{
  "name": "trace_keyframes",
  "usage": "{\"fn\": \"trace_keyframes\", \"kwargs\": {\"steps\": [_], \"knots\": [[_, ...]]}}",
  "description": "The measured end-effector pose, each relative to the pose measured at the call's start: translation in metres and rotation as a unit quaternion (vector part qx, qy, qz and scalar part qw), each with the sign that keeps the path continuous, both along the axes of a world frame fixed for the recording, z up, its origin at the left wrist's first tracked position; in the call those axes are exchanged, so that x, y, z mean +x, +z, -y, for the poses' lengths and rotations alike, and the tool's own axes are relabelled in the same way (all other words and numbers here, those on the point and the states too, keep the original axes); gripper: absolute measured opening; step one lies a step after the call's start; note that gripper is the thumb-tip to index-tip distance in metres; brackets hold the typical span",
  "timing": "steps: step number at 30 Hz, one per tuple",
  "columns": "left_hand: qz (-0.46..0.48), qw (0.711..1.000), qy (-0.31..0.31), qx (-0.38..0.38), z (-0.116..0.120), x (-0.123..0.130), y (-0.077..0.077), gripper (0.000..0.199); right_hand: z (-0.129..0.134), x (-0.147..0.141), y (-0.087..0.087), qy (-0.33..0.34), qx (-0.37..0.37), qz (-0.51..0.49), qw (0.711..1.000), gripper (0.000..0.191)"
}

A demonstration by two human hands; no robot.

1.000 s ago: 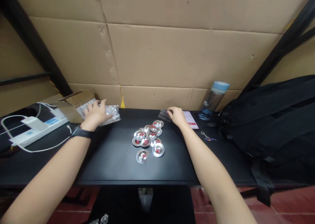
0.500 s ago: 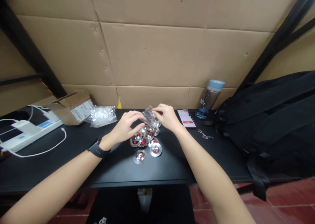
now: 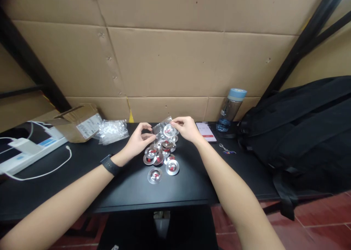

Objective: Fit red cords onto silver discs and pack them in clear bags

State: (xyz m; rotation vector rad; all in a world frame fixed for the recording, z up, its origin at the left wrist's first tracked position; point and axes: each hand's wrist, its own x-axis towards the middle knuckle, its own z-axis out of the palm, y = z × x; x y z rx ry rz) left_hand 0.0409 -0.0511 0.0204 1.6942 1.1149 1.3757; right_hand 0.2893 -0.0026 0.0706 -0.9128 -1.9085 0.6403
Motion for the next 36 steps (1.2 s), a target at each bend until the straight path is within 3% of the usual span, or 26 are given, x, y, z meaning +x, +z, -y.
{"fn": "trace_keyframes", "kwargs": {"steps": [3, 9, 14, 19, 25, 31, 36], "knots": [[0.055, 0.998, 0.013, -0.022, 0.000, 0.003, -0.003, 0.038, -0.001, -0.003, -0.005, 0.004, -0.029, -0.047, 0.998, 0.027], [-0.008, 0.995, 0.095, -0.003, 0.004, 0.003, 0.002, 0.032, 0.006, -0.020, -0.014, 0.033, -0.075, -0.126, 0.989, 0.032], [0.041, 0.998, 0.022, -0.052, 0.003, -0.003, 0.005, 0.031, 0.019, -0.033, -0.015, 0.023, -0.057, -0.137, 0.989, 0.027], [0.073, 0.997, 0.006, -0.026, 0.003, -0.003, 0.007, 0.033, 0.031, -0.041, -0.016, -0.004, -0.028, -0.137, 0.990, 0.025], [0.071, 0.994, -0.039, -0.068, 0.006, -0.001, 0.008, 0.031, 0.032, -0.045, -0.020, 0.000, -0.025, -0.132, 0.991, 0.025], [0.083, 0.994, 0.012, -0.073, 0.001, 0.000, 0.002, 0.024, 0.016, -0.029, -0.013, -0.014, -0.021, -0.135, 0.991, 0.028], [-0.035, 0.994, -0.003, -0.105, -0.003, -0.005, -0.003, 0.026, -0.015, 0.001, -0.016, -0.124, 0.017, -0.181, 0.976, 0.029]]}}
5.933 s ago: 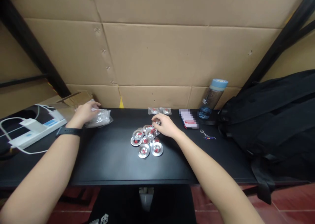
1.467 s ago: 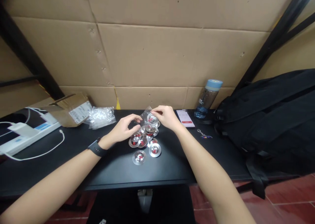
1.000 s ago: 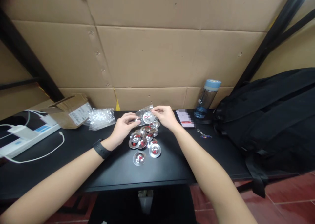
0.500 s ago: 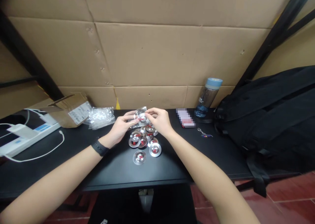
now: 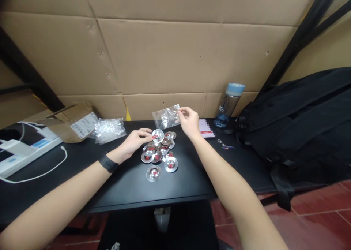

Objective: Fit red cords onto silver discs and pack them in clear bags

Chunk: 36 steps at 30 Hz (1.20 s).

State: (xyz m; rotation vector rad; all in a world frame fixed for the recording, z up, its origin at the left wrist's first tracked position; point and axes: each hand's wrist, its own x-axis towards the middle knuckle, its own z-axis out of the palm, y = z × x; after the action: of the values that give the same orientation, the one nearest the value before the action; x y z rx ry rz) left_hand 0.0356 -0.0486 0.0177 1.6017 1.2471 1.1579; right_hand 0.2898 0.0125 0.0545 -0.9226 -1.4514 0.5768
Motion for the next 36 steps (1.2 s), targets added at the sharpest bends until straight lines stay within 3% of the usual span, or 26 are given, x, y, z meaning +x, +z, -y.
{"fn": "trace_keyframes", "kwargs": {"steps": [3, 7, 11, 14, 16, 20, 23, 27, 30, 33, 36], "knots": [[-0.119, 0.992, -0.036, 0.033, -0.003, -0.004, -0.003, 0.024, -0.012, 0.009, -0.006, -0.002, -0.027, 0.000, 1.000, 0.030], [-0.237, 0.966, -0.066, 0.076, -0.003, -0.006, -0.001, 0.022, -0.010, 0.002, -0.009, 0.047, -0.062, -0.023, 0.997, 0.042], [-0.320, 0.940, -0.038, 0.113, 0.004, -0.005, 0.011, 0.031, 0.003, -0.011, -0.009, 0.098, -0.078, -0.026, 0.992, 0.051], [-0.252, 0.957, 0.005, 0.143, 0.009, -0.006, 0.018, 0.043, 0.013, -0.019, -0.009, 0.127, -0.081, 0.002, 0.989, 0.049], [-0.146, 0.979, -0.016, 0.142, 0.010, -0.006, 0.021, 0.062, 0.021, -0.024, -0.008, 0.134, -0.061, 0.044, 0.988, 0.047], [0.026, 0.994, -0.054, 0.087, 0.007, -0.008, 0.021, 0.072, 0.035, -0.031, -0.004, 0.139, 0.017, 0.148, 0.979, 0.039], [0.039, 0.996, -0.042, 0.067, 0.004, -0.009, 0.021, 0.081, 0.043, -0.035, -0.001, 0.166, 0.026, 0.150, 0.974, 0.034], [0.045, 0.997, -0.043, 0.047, 0.005, -0.010, 0.023, 0.056, 0.045, -0.038, -0.002, 0.190, 0.031, 0.155, 0.969, 0.032], [0.036, 0.995, -0.087, 0.033, 0.011, -0.008, 0.026, 0.059, 0.043, -0.039, -0.005, 0.178, 0.049, 0.158, 0.970, 0.028], [-0.008, 0.990, -0.131, 0.058, 0.012, -0.010, 0.027, 0.071, 0.043, -0.040, -0.006, 0.153, 0.059, 0.160, 0.973, 0.026], [-0.031, 0.991, -0.085, 0.103, 0.001, -0.024, 0.029, 0.061, 0.044, -0.039, -0.004, 0.128, 0.069, 0.179, 0.973, 0.027]]}}
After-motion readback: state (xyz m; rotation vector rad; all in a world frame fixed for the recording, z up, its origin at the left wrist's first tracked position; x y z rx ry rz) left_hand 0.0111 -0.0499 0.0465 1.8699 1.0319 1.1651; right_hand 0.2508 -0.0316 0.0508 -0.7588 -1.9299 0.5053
